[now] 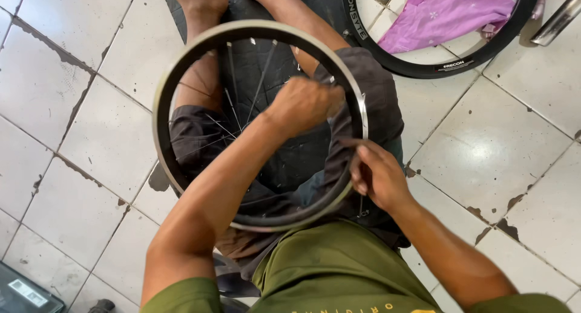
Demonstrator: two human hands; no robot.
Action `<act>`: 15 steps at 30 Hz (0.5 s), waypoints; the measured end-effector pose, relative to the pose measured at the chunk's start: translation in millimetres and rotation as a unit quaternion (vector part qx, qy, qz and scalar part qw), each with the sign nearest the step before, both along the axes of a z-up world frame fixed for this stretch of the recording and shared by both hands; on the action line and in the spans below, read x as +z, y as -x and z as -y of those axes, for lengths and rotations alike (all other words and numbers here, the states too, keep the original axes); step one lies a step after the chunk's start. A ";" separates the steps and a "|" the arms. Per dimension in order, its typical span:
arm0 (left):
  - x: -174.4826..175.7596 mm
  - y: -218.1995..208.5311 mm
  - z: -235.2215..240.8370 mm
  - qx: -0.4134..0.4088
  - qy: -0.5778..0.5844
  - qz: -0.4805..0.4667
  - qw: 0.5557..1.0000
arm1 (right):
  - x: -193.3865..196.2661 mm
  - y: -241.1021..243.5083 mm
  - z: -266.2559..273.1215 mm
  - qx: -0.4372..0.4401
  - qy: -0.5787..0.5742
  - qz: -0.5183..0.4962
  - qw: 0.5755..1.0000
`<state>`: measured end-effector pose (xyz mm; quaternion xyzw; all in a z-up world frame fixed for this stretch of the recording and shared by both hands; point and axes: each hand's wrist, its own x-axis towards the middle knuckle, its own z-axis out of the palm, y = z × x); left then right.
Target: The person is lacing a bicycle wheel by inserting spokes into the rim and hub. They use their hands to thread each spoke through the rim holes and secure them to the hub, working systematically around the wheel.
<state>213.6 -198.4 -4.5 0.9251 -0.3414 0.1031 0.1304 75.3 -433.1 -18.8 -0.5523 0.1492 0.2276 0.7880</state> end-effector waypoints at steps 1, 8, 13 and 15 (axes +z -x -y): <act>-19.2 4.5 6.5 0.000 0.002 0.001 1.000 | 4.2 -3.1 9.1 0.000 0.002 0.001 1.000; -77.1 54.5 65.5 0.001 0.044 0.011 0.999 | -27.6 -40.9 56.9 0.014 0.322 0.147 0.935; -63.4 62.9 67.4 0.028 0.074 0.077 0.994 | -25.8 -42.2 47.9 0.025 0.388 0.171 0.905; -48.2 68.3 57.8 0.066 0.106 0.051 0.991 | -18.1 -38.8 45.8 0.020 0.327 0.165 0.930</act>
